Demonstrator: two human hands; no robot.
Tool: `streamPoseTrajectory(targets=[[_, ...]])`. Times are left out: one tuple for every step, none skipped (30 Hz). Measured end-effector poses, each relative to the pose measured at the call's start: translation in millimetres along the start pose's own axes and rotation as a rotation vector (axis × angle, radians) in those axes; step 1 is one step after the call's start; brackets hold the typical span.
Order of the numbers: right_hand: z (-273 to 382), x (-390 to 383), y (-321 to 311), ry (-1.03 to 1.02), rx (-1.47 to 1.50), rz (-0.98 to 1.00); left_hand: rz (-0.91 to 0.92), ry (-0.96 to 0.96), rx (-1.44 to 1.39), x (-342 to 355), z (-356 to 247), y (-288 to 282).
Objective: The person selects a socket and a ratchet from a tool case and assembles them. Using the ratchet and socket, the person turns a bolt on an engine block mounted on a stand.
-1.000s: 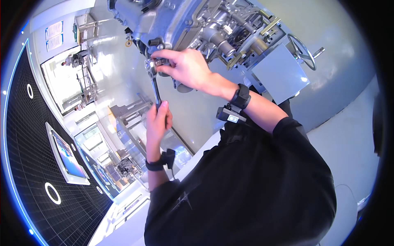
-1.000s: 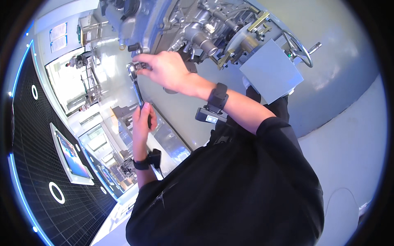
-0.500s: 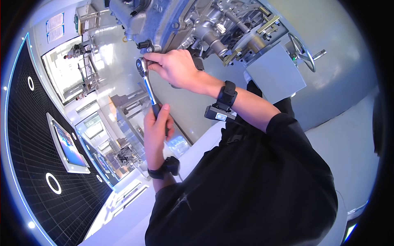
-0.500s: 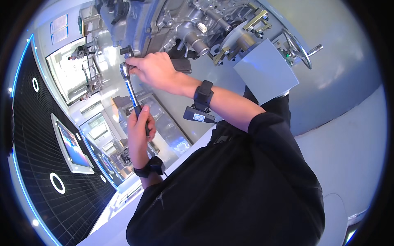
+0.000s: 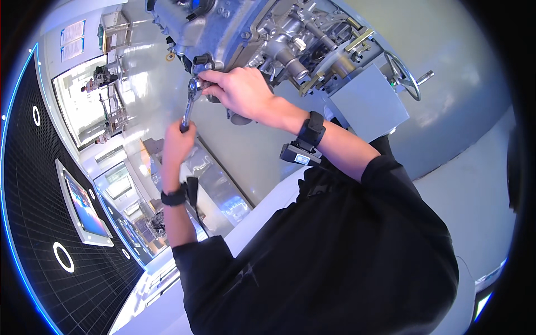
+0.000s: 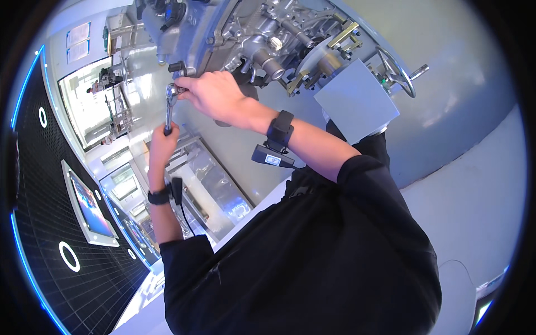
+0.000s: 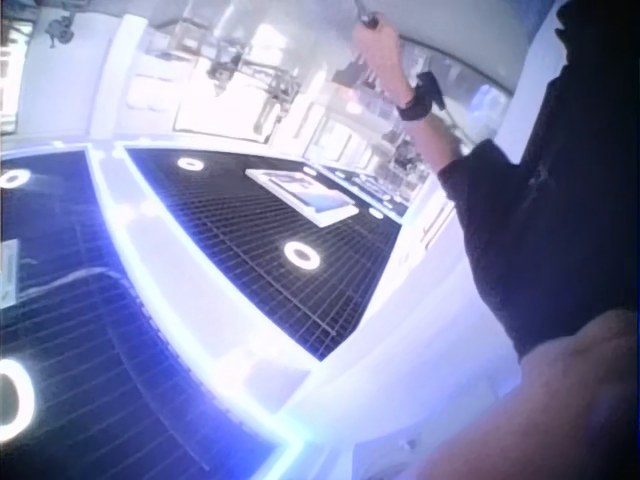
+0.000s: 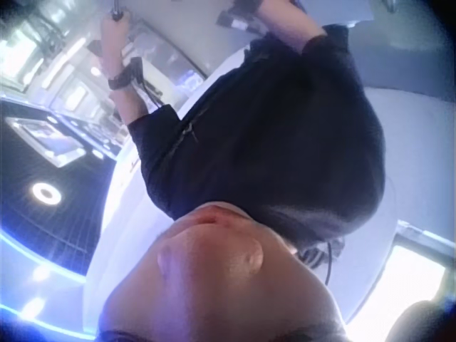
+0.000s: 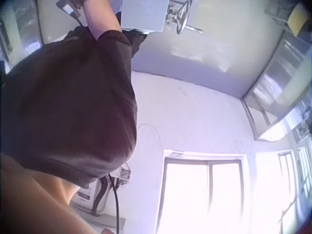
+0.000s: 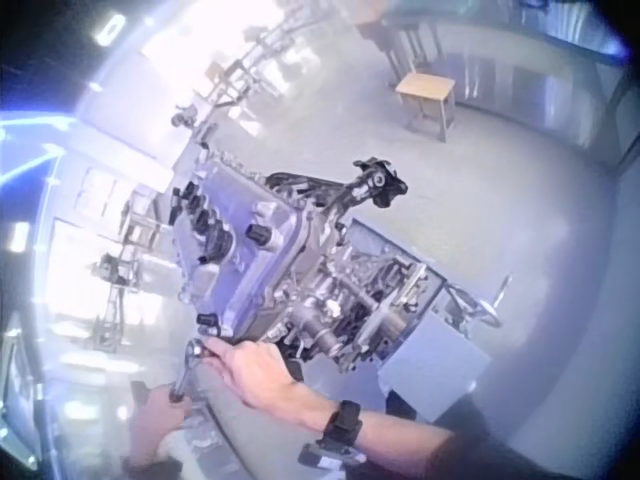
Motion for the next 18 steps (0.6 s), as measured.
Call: streamPoseTrajectory(targets=[[2, 0, -1, 0.000, -0.030, 0.056, 0.010, -0.094, -0.024, -22, -7, 3], [4, -1, -1, -0.008, -0.020, 0.063, 0.019, -0.189, -0.050, -45, -16, 9], [7, -2, 0, -0.022, 0.010, 0.053, 0.023, -0.220, -0.112, -67, -22, 15], [5, -3, 0, -0.022, 0.028, 0.036, 0.041, -0.238, -0.173, -80, -32, 25], [2, -3, 0, -0.021, 0.029, 0.042, 0.043, -0.242, -0.176, -90, -46, 31], [1, -4, 1, -0.011, 0.031, 0.014, 0.136, -0.305, -0.331, -102, -63, 33], [-2, -5, 1, 0.000, 0.028, -0.017, 0.231, -0.361, -0.486, -111, -77, 36], [0, -3, 5, 0.000, 0.056, -0.060, 0.227, -0.370, -0.486, -122, -87, 36], [1, -3, 8, 0.002, 0.063, -0.057, 0.284, -0.402, -0.634, -132, -97, 36], [1, -3, 10, -0.001, 0.117, -0.078, 0.342, -0.428, -0.787, -136, -102, 37], [0, -3, 11, -0.003, 0.169, -0.101, 0.343, -0.427, -0.789, -135, -103, 35], [-1, -2, 12, -0.002, 0.166, -0.101, 0.346, -0.442, -0.783, -133, -104, 33], [-2, -3, 11, -0.011, 0.166, -0.128, 0.351, -0.456, -0.775, -131, -103, 30], [-3, -3, 11, -0.023, 0.165, -0.157, 0.351, -0.463, -0.715, -122, -91, 27], [-5, -3, 8, -0.020, 0.158, -0.161, 0.357, -0.457, -0.713, -109, -77, 26], [-4, -3, 8, -0.031, 0.129, -0.125, 0.310, -0.383, -0.571, -97, -60, 23], [-3, -2, 8, -0.044, 0.098, -0.090, 0.262, -0.307, -0.429, -83, -43, 20], [-3, -2, 9, -0.049, 0.098, -0.090, 0.258, -0.305, -0.432, -63, -22, 21]])
Point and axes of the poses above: each hand's wrist, its own x-axis towards the middle knuckle, its own y-axis out of the palm, z = x × y, the point moved 1 cm from there along x, towards the middle knuckle, and after that the axes turned 11 degrees about -y, right-handed, at the moved point
